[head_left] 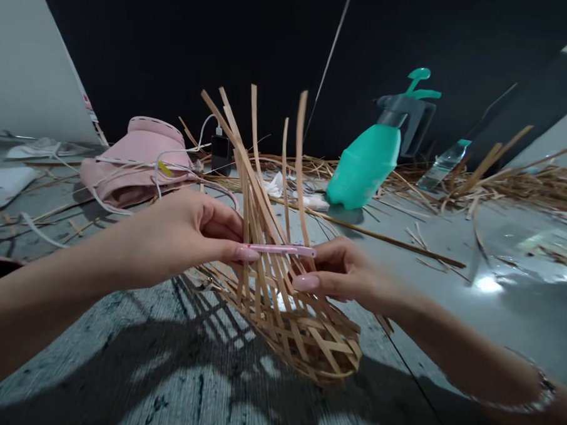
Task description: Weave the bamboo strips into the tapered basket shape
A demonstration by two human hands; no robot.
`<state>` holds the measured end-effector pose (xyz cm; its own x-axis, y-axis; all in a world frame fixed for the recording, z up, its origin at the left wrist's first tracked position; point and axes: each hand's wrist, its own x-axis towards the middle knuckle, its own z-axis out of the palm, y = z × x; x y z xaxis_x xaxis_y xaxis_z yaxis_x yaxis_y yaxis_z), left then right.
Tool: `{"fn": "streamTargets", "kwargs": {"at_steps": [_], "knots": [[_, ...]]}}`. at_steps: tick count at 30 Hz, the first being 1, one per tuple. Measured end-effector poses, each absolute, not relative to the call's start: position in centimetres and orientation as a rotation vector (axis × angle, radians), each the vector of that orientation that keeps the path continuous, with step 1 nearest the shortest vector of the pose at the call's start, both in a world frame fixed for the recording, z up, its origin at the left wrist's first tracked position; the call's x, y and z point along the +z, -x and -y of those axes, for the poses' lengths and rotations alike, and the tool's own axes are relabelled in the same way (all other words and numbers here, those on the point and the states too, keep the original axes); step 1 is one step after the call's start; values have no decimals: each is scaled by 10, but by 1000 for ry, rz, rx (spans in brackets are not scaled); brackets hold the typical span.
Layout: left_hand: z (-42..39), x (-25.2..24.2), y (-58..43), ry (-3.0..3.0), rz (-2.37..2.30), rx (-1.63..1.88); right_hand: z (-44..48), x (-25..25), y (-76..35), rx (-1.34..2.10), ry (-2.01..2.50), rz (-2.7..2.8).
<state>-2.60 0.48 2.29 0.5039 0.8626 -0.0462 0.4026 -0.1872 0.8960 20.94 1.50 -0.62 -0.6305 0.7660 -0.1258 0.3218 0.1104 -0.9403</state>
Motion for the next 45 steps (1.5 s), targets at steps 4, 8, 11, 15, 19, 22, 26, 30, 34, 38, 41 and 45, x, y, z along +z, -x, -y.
{"fn": "streamTargets", "kwargs": {"at_steps": [4,8,11,15,19,22,26,30,34,38,41,45], "knots": [[-3,20,25,-1798,-1058,604,-10,-10,-203,1447,1213,1920],[-6,20,27,-1738,-879,496,-9,-11,-203,1512,1156,1890],[-8,20,27,-1736,-863,495,-9,-12,-204,1505,1150,1912],[-8,22,26,-1769,-925,519,-10,-12,-204,1474,1148,1943],[-6,23,23,-1855,-1039,529,-10,-11,-203,1451,1162,1957],[-3,23,20,-1891,-1125,518,-11,-11,-204,1448,1172,1960],[-1,20,17,-1846,-1149,553,-11,-12,-205,1471,1134,1933],[-2,17,17,-1822,-1191,578,-11,-13,-205,1451,1144,1936],[-2,17,17,-1856,-1205,610,-10,-12,-203,1452,1152,1920],[0,18,17,-1856,-1152,607,-7,-14,-202,1391,1188,1852],[1,19,16,-1828,-1149,594,-5,-16,-201,1323,1190,1813],[1,19,14,-1788,-1200,610,-3,-15,-200,1409,1214,1796]]}}
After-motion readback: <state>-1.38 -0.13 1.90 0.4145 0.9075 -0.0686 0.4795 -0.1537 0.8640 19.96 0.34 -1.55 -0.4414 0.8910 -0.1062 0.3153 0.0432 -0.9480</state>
